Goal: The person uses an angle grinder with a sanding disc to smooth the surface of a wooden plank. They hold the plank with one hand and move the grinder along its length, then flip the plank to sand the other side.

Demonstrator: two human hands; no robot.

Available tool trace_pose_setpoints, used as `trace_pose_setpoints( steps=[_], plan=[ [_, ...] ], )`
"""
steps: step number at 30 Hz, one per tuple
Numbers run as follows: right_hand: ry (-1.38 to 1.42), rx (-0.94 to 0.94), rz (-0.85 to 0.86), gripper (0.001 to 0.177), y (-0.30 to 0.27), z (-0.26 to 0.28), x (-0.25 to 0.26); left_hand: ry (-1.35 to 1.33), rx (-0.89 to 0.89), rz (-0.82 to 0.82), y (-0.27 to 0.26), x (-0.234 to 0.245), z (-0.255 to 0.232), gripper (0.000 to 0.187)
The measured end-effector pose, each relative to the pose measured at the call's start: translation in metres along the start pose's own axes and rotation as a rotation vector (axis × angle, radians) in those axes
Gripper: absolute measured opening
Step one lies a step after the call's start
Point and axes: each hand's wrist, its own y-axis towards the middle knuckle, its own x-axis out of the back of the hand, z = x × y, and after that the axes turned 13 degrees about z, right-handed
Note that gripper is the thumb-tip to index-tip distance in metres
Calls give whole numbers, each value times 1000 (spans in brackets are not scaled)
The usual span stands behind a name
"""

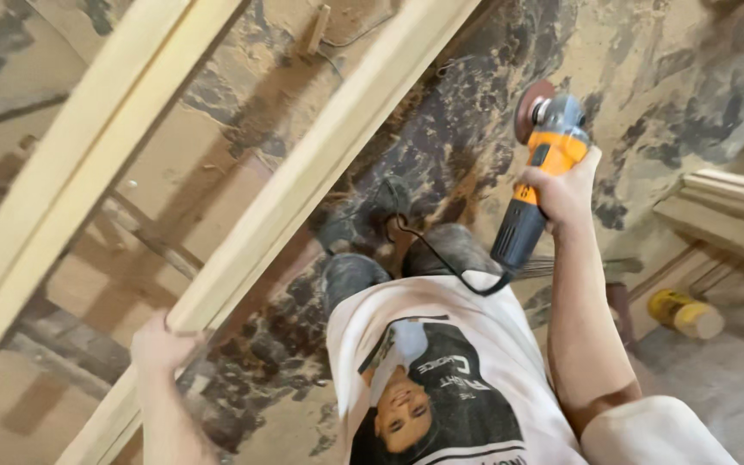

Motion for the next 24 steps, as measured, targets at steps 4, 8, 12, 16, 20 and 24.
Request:
trace_pose_setpoints(
  steps=[4, 8, 12, 16, 20, 24],
  plan=[
    [-26, -50, -34, 73, -51, -14, -17, 43, -209, -81, 32, 31, -30, 130],
    [61, -123, -123, 72, -84, -16, -35, 52, -281, -174, 23, 30, -81, 140],
    [84, -109, -199, 74, -116, -23, -54, 85, -293, -487, 10, 10, -103, 131],
    [-93, -60, -215, 75, -126, -23, -61, 94, -348, -564, 21, 0, -102, 116],
    [-32, -50, -203, 74, -140, -23, -72, 97, -330, -413, 29, 14, -92, 117],
    [32, -46, -174, 74, -138, -9, -77, 42, -375, -156, 41, 48, -83, 126]
  ],
)
